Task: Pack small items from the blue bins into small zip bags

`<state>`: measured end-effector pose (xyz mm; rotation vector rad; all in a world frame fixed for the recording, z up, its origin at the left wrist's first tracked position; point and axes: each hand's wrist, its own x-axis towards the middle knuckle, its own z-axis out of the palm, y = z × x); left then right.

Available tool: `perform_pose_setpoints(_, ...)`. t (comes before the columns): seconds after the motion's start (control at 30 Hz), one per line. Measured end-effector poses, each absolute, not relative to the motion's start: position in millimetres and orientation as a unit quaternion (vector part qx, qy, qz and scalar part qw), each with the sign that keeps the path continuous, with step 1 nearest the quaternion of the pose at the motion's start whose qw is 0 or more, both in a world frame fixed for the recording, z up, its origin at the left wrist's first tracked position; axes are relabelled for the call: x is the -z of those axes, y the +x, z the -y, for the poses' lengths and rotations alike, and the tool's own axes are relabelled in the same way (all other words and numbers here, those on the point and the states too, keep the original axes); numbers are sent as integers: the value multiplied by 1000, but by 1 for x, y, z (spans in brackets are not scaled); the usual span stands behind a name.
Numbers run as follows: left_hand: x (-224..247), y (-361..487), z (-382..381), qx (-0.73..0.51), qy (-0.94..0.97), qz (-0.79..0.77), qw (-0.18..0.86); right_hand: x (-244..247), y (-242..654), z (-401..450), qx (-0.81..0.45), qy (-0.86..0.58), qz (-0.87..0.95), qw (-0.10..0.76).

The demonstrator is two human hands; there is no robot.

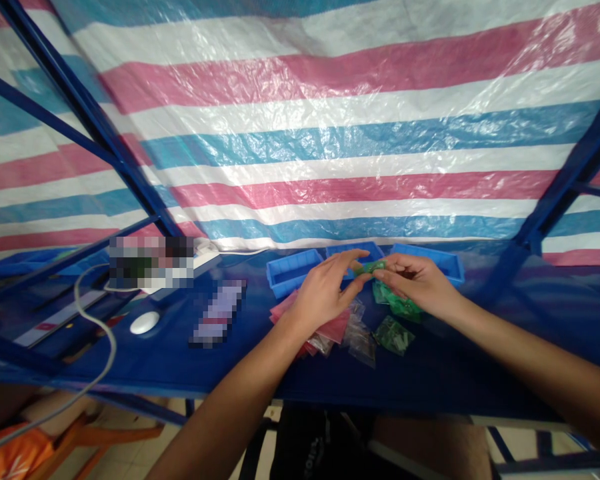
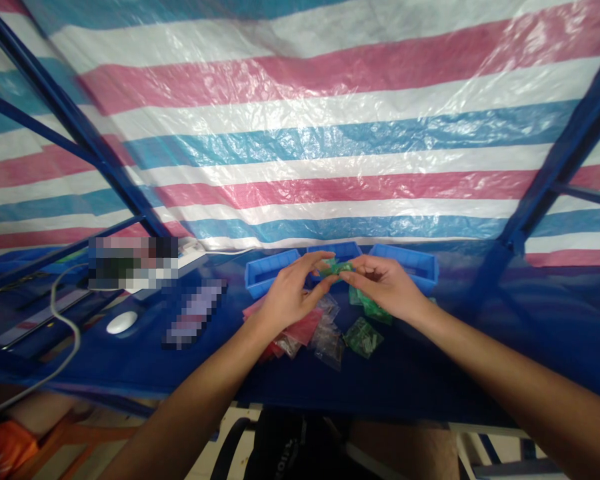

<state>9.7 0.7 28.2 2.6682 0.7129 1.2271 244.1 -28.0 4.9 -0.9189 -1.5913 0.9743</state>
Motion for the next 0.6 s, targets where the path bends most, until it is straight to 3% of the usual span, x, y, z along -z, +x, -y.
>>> perform_pose_setpoints(0.13, -28, 10, 0, -383, 889, -245, 58, -1, 254, 23, -291, -423, 681, 522)
perform_pose_setpoints(0.27, -26, 9, -4, -360, 893, -266, 48, -5, 280, 15, -13, -454, 758, 468)
perform_pose_setpoints(0.4, -23, 8, -8, -290, 922, -255, 18, -10, 315, -1, 175, -473, 742, 441)
perform_pose_setpoints(0.6, -22, 7, -7, -186, 951, -247, 25, -7, 348, -21, 243, -452, 757, 405)
